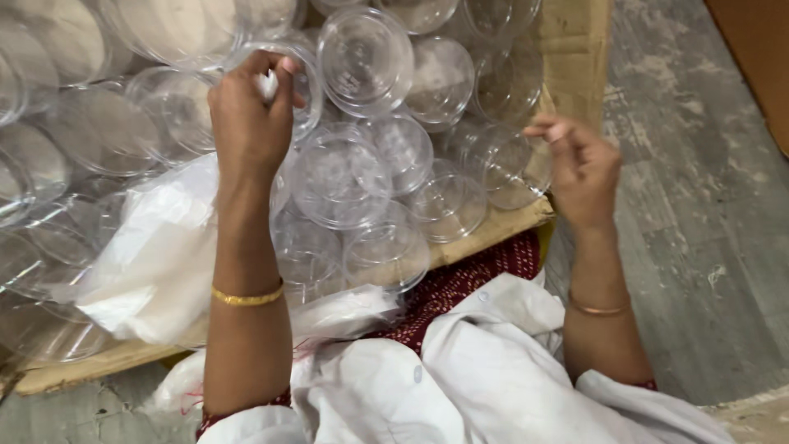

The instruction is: The person sits on the floor in front of a cardboard box filled with clear plastic containers. They place containers one at a time into a clear plastic bag, gather and twist the bag closed, and set filled bags aside while continuing with more containers.

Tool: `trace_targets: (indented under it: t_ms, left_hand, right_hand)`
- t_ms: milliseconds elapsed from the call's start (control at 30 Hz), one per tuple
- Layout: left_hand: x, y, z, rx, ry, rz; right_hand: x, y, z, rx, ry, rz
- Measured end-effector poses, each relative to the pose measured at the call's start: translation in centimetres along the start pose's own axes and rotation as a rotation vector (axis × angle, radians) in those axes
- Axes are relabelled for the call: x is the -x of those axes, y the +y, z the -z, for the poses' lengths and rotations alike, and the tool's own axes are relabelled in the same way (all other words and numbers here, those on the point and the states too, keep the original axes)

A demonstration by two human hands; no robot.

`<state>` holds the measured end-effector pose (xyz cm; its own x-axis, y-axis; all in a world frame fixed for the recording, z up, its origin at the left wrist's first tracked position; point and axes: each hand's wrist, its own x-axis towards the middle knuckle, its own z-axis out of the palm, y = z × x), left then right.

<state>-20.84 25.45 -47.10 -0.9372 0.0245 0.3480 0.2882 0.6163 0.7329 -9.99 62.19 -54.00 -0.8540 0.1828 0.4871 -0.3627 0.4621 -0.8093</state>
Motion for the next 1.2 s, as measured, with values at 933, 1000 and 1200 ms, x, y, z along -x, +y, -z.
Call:
trace_targets:
  t_ms: [933, 1000, 1200]
  left_hand:
    - [0.4, 8.7, -15.3, 0.022, -0.083, -0.402]
    - [0.7, 8.8, -15.1, 0.204, -0.021, -0.463]
    - [0.7, 10.3, -15.1, 0.559, -0.404, -0.263]
  right_hand:
    - [0.9, 1.0, 1.7, 0.255, -0.161, -0.173]
    - [0.0, -0.2, 1.8, 0.075, -0.053, -0.216]
    - [-2.4, -3.7, -0.5, -0.634, -0.192, -0.074]
